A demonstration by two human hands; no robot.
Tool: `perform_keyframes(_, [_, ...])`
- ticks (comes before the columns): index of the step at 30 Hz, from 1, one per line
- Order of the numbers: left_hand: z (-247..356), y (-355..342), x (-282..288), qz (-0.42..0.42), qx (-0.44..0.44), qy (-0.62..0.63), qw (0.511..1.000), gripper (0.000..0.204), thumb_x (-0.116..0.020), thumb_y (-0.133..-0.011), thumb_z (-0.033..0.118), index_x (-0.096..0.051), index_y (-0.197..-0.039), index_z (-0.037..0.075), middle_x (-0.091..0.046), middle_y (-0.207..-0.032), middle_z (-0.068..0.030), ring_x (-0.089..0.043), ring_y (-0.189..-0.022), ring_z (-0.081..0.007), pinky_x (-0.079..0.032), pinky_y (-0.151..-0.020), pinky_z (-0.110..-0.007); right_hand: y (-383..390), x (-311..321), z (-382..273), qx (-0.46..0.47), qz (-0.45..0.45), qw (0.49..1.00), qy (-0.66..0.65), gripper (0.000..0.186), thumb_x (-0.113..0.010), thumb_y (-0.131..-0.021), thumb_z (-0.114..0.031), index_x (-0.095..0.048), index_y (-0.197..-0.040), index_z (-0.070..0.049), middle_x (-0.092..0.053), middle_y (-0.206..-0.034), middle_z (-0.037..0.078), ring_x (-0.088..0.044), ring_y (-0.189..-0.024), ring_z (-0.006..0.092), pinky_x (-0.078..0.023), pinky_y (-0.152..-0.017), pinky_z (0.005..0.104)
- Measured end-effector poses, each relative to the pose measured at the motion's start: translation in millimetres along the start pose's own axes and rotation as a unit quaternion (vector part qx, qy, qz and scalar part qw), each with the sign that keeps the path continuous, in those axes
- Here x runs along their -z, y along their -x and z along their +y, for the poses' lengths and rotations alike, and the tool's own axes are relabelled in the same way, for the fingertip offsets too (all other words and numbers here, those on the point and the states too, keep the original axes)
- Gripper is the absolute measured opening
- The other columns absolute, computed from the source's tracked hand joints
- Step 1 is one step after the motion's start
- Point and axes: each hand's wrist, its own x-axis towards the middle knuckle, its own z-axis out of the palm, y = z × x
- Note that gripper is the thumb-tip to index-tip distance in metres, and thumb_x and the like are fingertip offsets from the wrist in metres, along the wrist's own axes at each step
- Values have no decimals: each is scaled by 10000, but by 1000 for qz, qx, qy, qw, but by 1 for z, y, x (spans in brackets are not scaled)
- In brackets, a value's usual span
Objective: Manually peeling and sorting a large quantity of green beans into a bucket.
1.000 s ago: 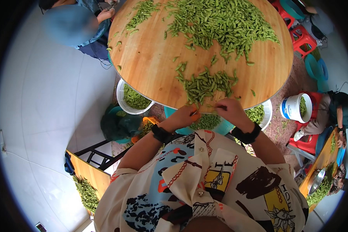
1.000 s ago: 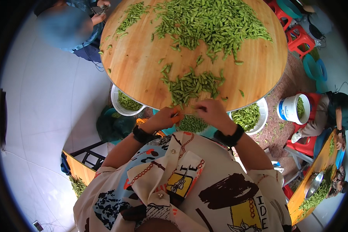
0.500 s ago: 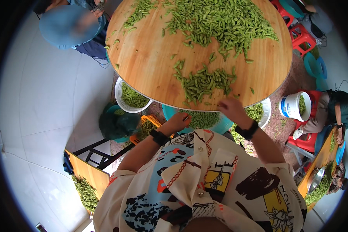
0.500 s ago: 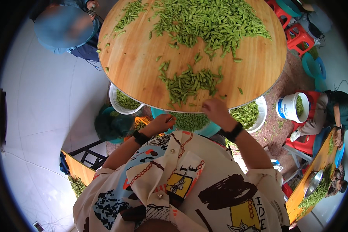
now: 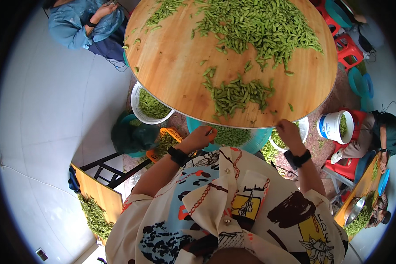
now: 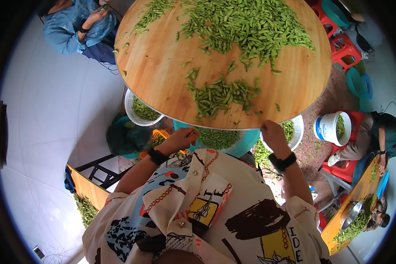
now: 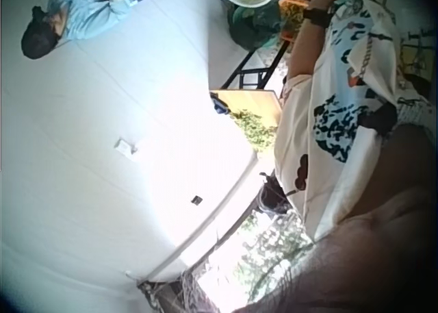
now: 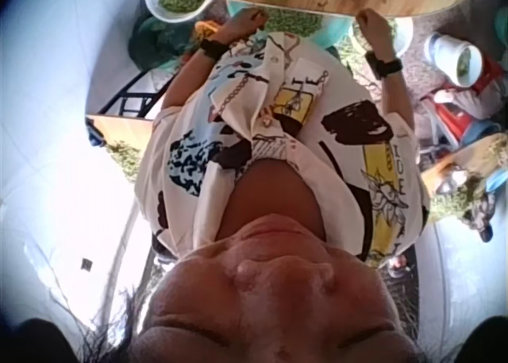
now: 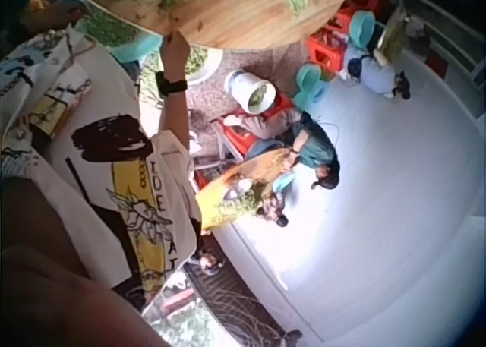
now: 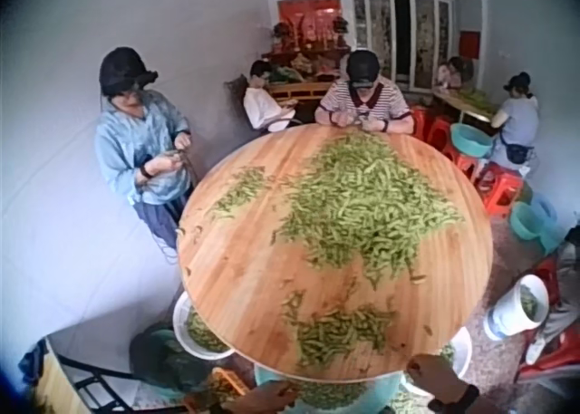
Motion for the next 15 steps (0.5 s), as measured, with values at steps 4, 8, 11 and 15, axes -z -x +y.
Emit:
perform_keyframes(4, [8, -2, -1, -23, 30, 27, 999, 344, -485, -849, 216, -512, -1114, -1, -571, -738, -14, -479, -561, -70, -390, -479, -217, 22, 30, 45, -81, -38, 961, 262, 261, -639, -704, -228, -590, -806, 7, -614, -790, 147, -595, -743, 299, -477, -665, 379])
perform_keyframes(8, [10, -5, -2, -38, 24, 47, 998, 347, -478, -857, 206, -491, -1137, 2, -561, -739, -9, -454, -542, -57, -369, -463, -204, -10, 21, -2, -15, -15, 990, -142, 243, -647, -721, -226, -619, -811, -2, -622, -766, 149, -602, -691, 272, -469, -613, 357])
perform_keyframes(11, [11, -5, -2, -34, 4, 81, 996, 340, -466, -863, 183, -473, -1155, 8, -550, -741, -3, -432, -514, -56, -357, -455, -199, -39, -10, -71, 30, -54, 971, -232, 239, -643, -728, -239, -617, -751, -3, -609, -688, 142, -590, -623, 272, -453, -573, 349])
perform_keyframes(15, [13, 4, 3, -43, -8, 158, 986, 347, -443, -872, 147, -436, -1196, 24, -539, -755, -16, -389, -472, -52, -320, -426, -187, -68, -63, -110, 51, -3, 996, -76, 250, -625, -738, -256, -600, -746, -7, -592, -682, 144, -573, -621, 307, -453, -574, 369])
